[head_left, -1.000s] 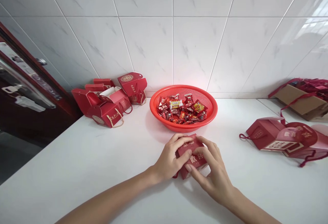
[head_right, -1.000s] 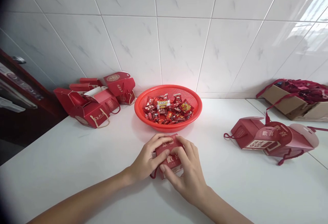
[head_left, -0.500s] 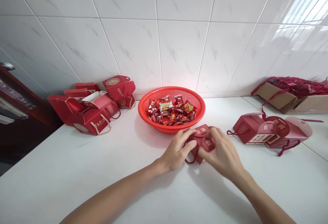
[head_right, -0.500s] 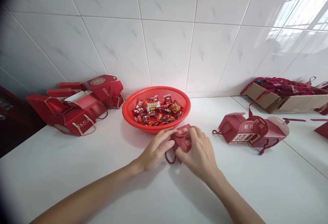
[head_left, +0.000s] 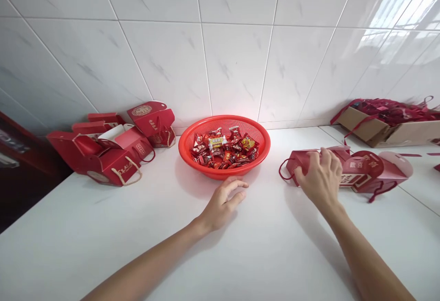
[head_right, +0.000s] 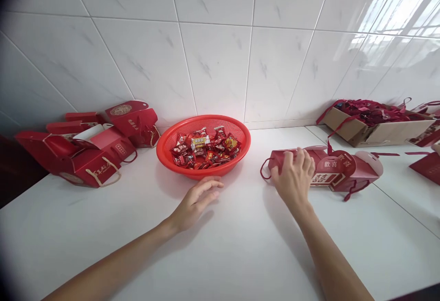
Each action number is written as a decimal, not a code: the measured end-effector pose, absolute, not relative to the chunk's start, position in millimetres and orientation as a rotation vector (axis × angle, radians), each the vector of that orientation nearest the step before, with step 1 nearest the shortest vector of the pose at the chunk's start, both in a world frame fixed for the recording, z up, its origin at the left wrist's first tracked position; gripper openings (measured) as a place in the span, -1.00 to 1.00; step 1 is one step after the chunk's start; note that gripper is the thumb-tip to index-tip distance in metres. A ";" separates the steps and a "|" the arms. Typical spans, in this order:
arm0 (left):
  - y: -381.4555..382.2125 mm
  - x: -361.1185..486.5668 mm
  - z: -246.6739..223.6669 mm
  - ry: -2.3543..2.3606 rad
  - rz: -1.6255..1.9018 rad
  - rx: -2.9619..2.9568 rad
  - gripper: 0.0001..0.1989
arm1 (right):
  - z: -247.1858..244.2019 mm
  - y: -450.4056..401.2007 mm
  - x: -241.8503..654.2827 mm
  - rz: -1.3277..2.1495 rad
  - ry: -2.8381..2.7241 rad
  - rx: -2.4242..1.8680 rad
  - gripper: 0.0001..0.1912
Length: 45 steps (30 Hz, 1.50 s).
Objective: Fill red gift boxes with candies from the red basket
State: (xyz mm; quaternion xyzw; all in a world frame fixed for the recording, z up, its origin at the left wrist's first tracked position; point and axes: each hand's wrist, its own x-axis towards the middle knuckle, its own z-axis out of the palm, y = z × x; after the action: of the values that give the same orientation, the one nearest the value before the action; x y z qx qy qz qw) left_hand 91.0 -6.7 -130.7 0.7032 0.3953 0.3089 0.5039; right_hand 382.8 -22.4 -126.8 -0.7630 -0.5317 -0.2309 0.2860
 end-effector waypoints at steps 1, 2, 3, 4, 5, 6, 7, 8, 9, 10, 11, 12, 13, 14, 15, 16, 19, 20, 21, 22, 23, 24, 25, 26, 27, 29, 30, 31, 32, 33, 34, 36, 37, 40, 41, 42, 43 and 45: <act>-6.7 90.4 -131.0 0.954 0.745 1.690 -0.69 | -129.8 -22.2 375.5 -0.660 -1.457 -1.980 -0.74; -6.9 90.0 -131.3 0.955 0.743 1.683 -0.68 | -133.4 -21.7 367.1 -0.682 -1.505 -1.909 -0.75; -7.0 89.7 -131.6 0.956 0.740 1.676 -0.68 | -138.0 -20.8 358.2 -0.676 -1.576 -1.829 -0.76; -7.3 89.5 -131.8 0.957 0.737 1.669 -0.68 | -143.4 -19.5 349.3 -0.645 -1.661 -1.739 -0.77; -7.6 89.2 -131.9 0.957 0.735 1.663 -0.68 | -149.6 -17.7 341.4 -0.590 -1.759 -1.653 -0.76; -8.0 88.7 -131.8 0.954 0.735 1.658 -0.67 | -156.2 -15.6 335.1 -0.517 -1.851 -1.602 -0.76; -8.3 88.0 -131.6 0.948 0.737 1.652 -0.67 | -162.9 -13.2 331.1 -0.454 -1.908 -1.596 -0.76; -8.7 87.2 -131.3 0.942 0.740 1.647 -0.68 | -169.0 -10.6 329.5 -0.400 -1.929 -1.639 -0.74; -9.0 86.1 -130.8 0.938 0.746 1.642 -0.68 | -174.3 -8.1 330.5 -0.356 -1.914 -1.711 -0.70; -9.2 84.8 -130.1 0.935 0.752 1.640 -0.69 | -178.5 -5.7 333.6 -0.320 -1.871 -1.794 -0.66; -9.3 83.5 -129.3 0.934 0.757 1.641 -0.70 | -181.3 -3.7 338.4 -0.292 -1.820 -1.874 -0.63; -9.2 82.2 -128.3 0.937 0.762 1.645 -0.71 | -182.9 -2.1 344.2 -0.279 -1.774 -1.939 -0.62; -9.0 81.1 -127.2 0.941 0.767 1.654 -0.72 | -183.4 -1.1 350.3 -0.284 -1.735 -1.992 -0.61; -8.5 80.1 -125.8 0.943 0.773 1.665 -0.73 | -183.0 -0.5 356.4 -0.300 -1.704 -2.035 -0.61; -8.0 79.4 -124.1 0.941 0.781 1.675 -0.74 | -181.9 -0.4 362.0 -0.319 -1.677 -2.072 -0.61; -7.3 78.8 -122.0 0.935 0.789 1.683 -0.75 | -180.4 -0.6 367.1 -0.333 -1.653 -2.106 -0.61; -5.6 77.3 -112.4 0.903 0.808 1.724 -0.76 | -174.8 -2.0 380.7 -0.315 -1.590 -2.192 -0.61; -5.4 76.5 -108.0 0.888 0.810 1.743 -0.76 | -173.1 -2.4 385.0 -0.295 -1.572 -2.214 -0.61; -5.5 75.3 -103.1 0.871 0.802 1.762 -0.74 | -171.7 -2.6 389.3 -0.277 -1.552 -2.232 -0.61; -5.7 73.8 -97.7 0.851 0.783 1.776 -0.69 | -170.7 -2.7 393.5 -0.261 -1.532 -2.250 -0.60; -6.1 71.7 -91.9 0.828 0.750 1.784 -0.62 | -170.0 -2.7 397.4 -0.250 -1.509 -2.270 -0.59; -6.4 69.1 -85.9 0.800 0.704 1.788 -0.53 | -169.8 -2.5 401.0 -0.246 -1.488 -2.289 -0.58; -6.5 65.8 -79.9 0.769 0.649 1.794 -0.47 | -169.9 -2.3 404.0 -0.248 -1.472 -2.301 -0.57; -6.2 61.8 -73.7 0.738 0.596 1.807 -0.43 | -170.0 -2.2 406.3 -0.248 -1.460 -2.310 -0.55; -5.4 57.1 -67.5 0.711 0.556 1.825 -0.44 | -170.2 -2.1 407.7 -0.245 -1.454 -2.313 -0.54; -1.7 45.2 -54.4 0.693 0.536 1.863 -0.58 | -169.6 -2.5 408.1 -0.228 -1.442 -2.312 -0.51; 1.1 37.9 -47.5 0.709 0.569 1.875 -0.66 | -168.8 -2.9 407.1 -0.218 -1.446 -2.295 -0.51; 4.7 29.7 -40.3 0.740 0.623 1.889 -0.69 | -167.5 -3.4 405.4 -0.210 -1.456 -2.260 -0.51; 9.0 20.4 -33.1 0.801 0.702 1.901 -0.64 | -165.7 -4.1 402.9 -0.202 -1.474 -2.206 -0.53; 14.0 10.0 -26.0 0.876 0.837 1.915 -0.58 | -163.7 -4.8 399.6 -0.191 -1.494 -2.135 -0.56; 19.6 -1.5 -19.4 0.972 0.965 1.916 -0.53 | -161.5 -5.7 395.6 -0.174 -1.517 -2.055 -0.59; 33.0 -27.4 -9.2 1.156 1.260 1.832 -0.51 | -157.2 -7.8 385.1 -0.126 -1.564 -1.895 -0.66; 40.7 -41.2 -6.0 1.236 1.426 1.769 -0.53 | -155.5 -9.1 378.8 -0.098 -1.592 -1.823 -0.68; 68.6 -79.7 -3.4 1.430 1.794 1.552 -0.69 | -153.5 -13.9 357.1 -0.060 -1.696 -1.619 -0.73; 79.1 -89.3 -3.9 1.543 1.847 1.476 -0.76 | -153.9 -15.7 349.7 -0.061 -1.725 -1.564 -0.74; 89.8 -96.4 -4.5 1.670 1.808 1.461 -0.79 | -154.7 -17.6 342.7 -0.062 -1.752 -1.522 -0.75; 100.8 -100.7 -4.9 1.824 1.763 1.486 -0.78 | -155.6 -19.4 336.2 -0.061 -1.780 -1.491 -0.76; 122.6 -101.6 -4.0 2.023 1.584 1.600 -0.68 | -157.3 -23.0 325.3 -0.051 -1.838 -1.452 -0.78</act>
State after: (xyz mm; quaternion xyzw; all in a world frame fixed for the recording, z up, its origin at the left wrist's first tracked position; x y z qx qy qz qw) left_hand -101.6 122.6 -4.0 0.5278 0.6673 0.5224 0.0572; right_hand 325.3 -23.0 -157.3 -0.5711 -0.7227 -0.0200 0.3887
